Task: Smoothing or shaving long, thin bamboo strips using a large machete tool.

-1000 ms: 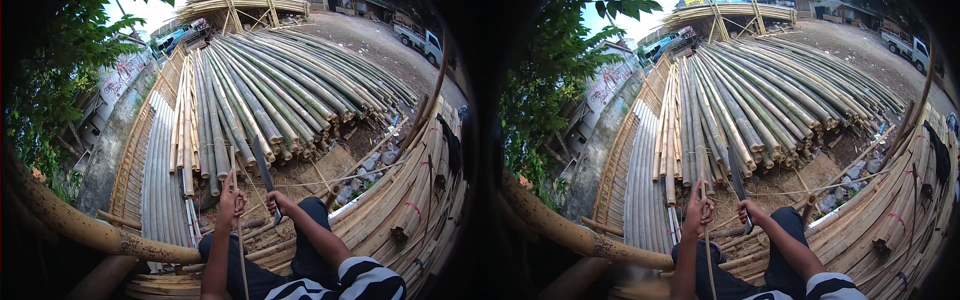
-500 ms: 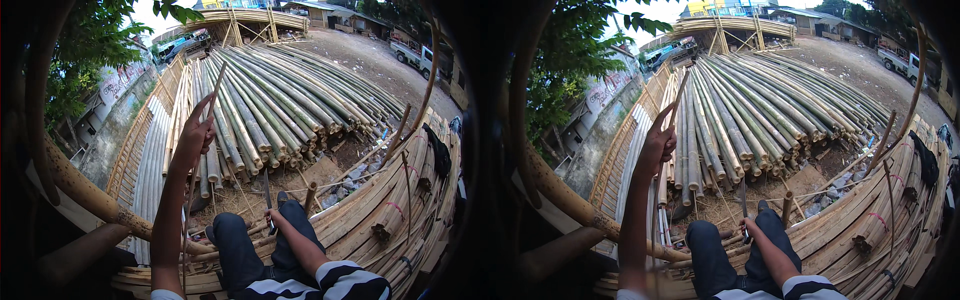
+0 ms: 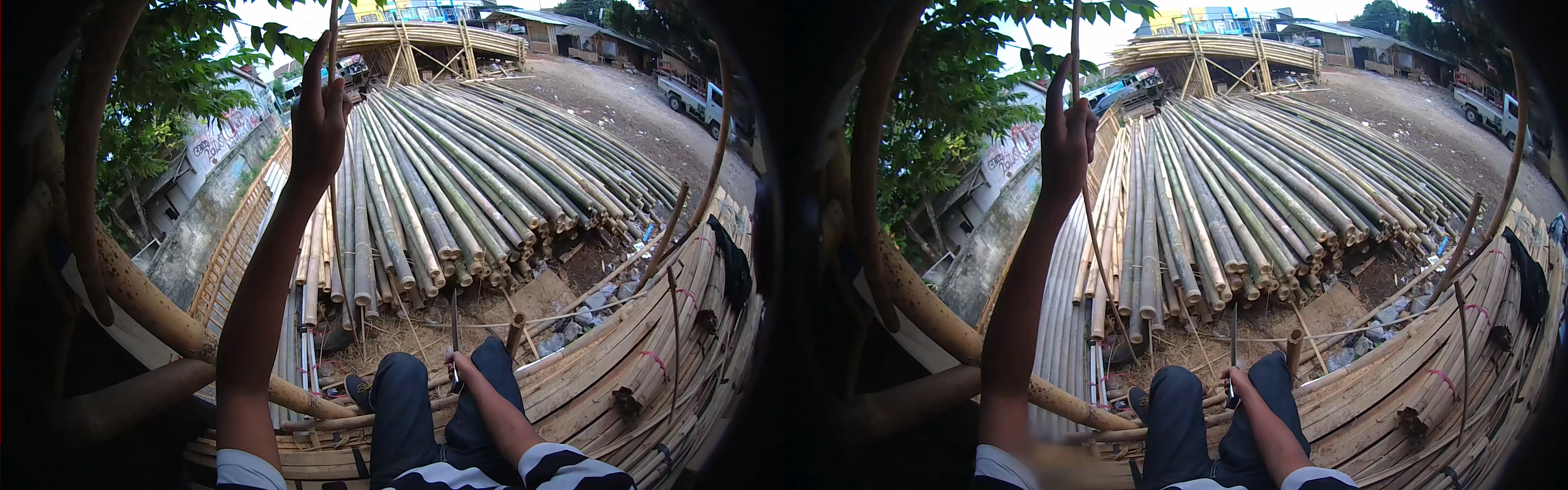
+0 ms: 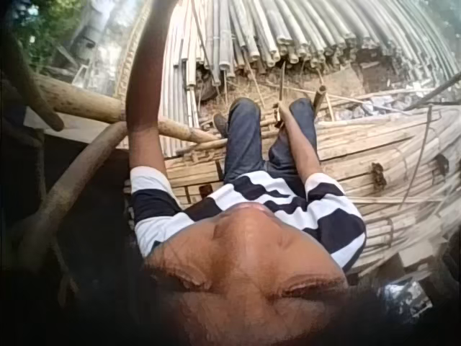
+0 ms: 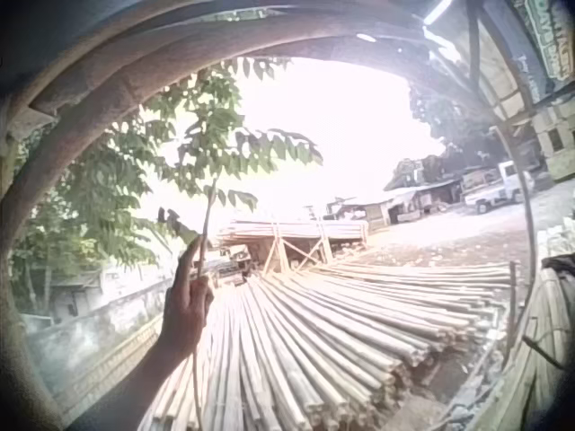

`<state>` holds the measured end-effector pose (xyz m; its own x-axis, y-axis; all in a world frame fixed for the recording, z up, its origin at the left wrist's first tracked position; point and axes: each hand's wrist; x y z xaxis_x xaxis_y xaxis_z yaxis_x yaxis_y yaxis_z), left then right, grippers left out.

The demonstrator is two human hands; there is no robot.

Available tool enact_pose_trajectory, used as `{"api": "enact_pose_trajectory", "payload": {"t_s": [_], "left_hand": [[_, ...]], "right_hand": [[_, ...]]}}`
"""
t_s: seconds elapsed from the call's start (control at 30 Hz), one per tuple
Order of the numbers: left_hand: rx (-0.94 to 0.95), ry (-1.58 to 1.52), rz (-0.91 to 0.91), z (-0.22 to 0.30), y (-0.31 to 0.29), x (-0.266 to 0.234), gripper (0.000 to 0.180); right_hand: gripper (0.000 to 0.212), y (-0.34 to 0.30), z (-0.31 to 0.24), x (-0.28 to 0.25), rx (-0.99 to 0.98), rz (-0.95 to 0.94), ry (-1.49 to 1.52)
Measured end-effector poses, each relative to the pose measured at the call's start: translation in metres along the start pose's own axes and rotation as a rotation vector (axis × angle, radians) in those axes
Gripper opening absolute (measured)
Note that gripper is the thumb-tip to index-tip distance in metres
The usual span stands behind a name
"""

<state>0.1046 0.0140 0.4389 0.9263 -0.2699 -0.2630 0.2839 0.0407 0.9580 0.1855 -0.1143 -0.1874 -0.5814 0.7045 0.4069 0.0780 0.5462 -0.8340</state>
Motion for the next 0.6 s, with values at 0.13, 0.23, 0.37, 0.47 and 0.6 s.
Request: {"api": "enact_pose_trajectory", "payload": {"t_s": [0.13,0.23,0.37,0.47,0.6], "left_hand": [[-0.085,-0.003,-0.045,0.004,-0.006,-0.002,0.054],[-0.247,-0.133,-0.074,-0.008,-0.035,0.007,0.046],[-0.516,-0.313,-0.140,-0.038,-0.121,0.016,0.011],[-0.669,-0.274,-0.181,-0.052,-0.206,0.023,0.011],[-0.947,-0.227,-0.215,-0.063,-0.317,0.036,0.008]], "right_hand": [[0.009,-0.012,-0.005,-0.006,-0.010,0.000,-0.024],[0.010,-0.002,-0.006,-0.014,0.041,-0.047,0.007],[0.010,-0.005,0.001,-0.014,0.026,-0.029,-0.003],[0.014,-0.013,0.001,-0.012,0.003,-0.027,-0.068],[0.009,-0.002,0.003,-0.016,0.002,-0.046,-0.067]]}}
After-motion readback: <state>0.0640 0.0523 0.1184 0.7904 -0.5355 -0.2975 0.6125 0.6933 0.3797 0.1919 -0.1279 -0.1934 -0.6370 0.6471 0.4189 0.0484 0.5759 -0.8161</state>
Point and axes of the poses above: each hand's wrist, its own y-axis towards the middle knuckle, its own x-axis out of the palm, z = x × y, and after that the axes turned 8 degrees about x, right-handed
